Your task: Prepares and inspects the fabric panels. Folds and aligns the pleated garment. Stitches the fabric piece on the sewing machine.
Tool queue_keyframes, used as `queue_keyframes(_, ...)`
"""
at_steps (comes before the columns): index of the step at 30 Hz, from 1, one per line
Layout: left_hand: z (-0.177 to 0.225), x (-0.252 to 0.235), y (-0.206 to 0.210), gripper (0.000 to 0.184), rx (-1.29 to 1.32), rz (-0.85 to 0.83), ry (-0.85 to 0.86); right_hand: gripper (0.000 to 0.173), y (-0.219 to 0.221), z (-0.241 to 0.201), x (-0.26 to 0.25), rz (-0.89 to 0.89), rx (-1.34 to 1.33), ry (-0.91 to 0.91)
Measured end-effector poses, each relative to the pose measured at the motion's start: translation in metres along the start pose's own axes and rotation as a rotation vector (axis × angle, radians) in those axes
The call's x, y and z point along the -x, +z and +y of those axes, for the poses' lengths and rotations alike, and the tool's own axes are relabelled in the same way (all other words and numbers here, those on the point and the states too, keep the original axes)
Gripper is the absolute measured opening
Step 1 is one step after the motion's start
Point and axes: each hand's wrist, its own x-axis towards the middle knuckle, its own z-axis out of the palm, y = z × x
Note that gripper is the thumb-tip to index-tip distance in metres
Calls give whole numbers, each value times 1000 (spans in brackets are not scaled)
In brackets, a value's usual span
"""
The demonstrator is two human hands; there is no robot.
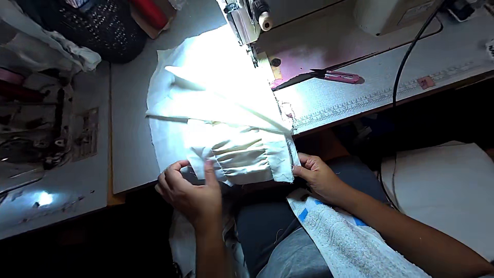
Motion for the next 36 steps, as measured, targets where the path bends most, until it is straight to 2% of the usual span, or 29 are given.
queue_keyframes(2, 19, 21, 3, 52, 99, -36, 253, 12, 0, 1, -1, -19, 11, -17)
queue_keyframes(4, 40, 45, 19, 39, 196, -123, 473, 11, 0, 2, -2, -23, 20, -21)
queue_keyframes(7, 51, 58, 45, 30, 223, -168, 630, 12, 1, 1, -1, -23, 23, -35)
queue_keyframes(9, 52, 58, 50, 15, 252, -126, 643, 13, 1, 2, 1, -26, 51, -72)
queue_keyframes(12, 61, 60, 40, 9, 270, -48, 673, 18, -2, 6, 6, -8, 174, -141)
queue_keyframes(15, 67, 63, 35, 9, 257, -23, 715, 20, -2, 9, 13, 23, 307, -208)
queue_keyframes(19, 62, 64, 42, 9, 246, -52, 711, 18, -1, 13, 16, 26, 335, -235)
queue_keyframes(26, 70, 69, 47, 12, 293, -34, 629, 19, -1, 12, 19, 28, 343, -269)
queue_keyframes(33, 72, 70, 49, 16, 398, -141, 500, 19, -3, 14, 22, -6, 389, -310)
queue_keyframes(36, 75, 70, 48, 11, 409, -145, 463, 19, -3, 14, 22, -9, 412, -339)
